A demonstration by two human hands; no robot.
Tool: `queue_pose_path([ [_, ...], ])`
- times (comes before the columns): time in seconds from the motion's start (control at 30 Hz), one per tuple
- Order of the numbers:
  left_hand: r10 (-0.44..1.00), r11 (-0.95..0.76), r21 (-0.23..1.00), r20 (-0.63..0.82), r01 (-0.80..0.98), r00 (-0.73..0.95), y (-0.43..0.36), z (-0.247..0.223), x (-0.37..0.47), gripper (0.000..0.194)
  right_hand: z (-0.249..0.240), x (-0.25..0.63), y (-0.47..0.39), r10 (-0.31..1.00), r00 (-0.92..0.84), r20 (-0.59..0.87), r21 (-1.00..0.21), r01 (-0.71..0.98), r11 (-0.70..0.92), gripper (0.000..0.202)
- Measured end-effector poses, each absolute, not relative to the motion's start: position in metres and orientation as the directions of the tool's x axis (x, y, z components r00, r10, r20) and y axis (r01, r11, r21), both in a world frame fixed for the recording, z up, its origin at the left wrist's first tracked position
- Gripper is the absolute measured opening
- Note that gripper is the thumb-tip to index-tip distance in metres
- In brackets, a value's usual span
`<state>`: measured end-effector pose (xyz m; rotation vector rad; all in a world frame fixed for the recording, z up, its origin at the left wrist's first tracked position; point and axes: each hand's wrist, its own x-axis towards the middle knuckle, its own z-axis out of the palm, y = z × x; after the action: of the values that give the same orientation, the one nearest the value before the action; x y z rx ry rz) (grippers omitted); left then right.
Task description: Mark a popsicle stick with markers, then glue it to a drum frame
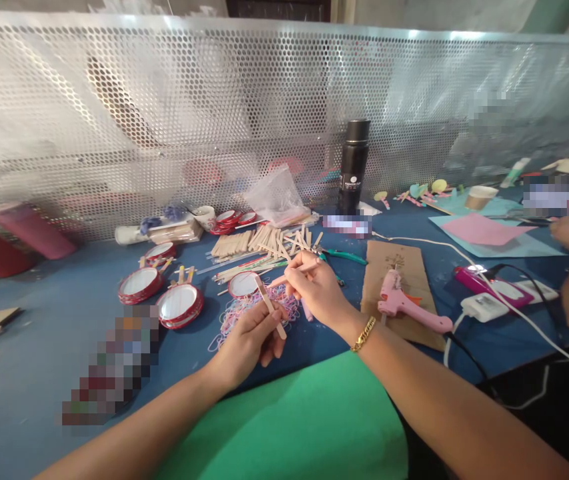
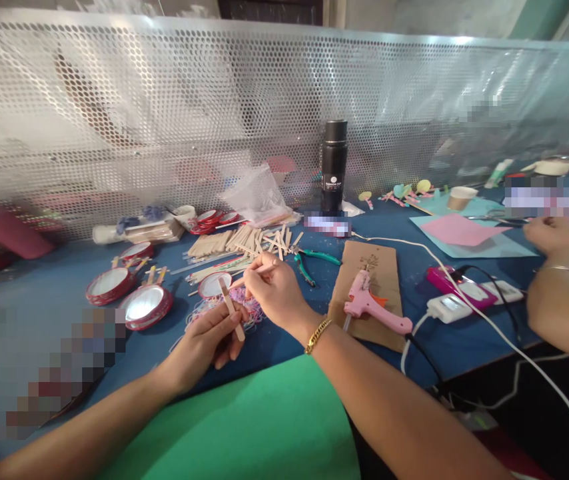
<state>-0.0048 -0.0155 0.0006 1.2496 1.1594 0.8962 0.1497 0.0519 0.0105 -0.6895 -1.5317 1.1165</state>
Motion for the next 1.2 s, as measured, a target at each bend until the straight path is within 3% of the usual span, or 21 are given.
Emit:
queue_pose_path([
  [1.2, 0.963, 0.163, 0.986, -0.169, 0.044, 0.212, -0.014, -0.002, -0.007, 0.036, 0.0065, 0.1478, 0.0551, 0.852, -0.292, 0.434, -0.901, -0.117, 0.418, 0.02],
])
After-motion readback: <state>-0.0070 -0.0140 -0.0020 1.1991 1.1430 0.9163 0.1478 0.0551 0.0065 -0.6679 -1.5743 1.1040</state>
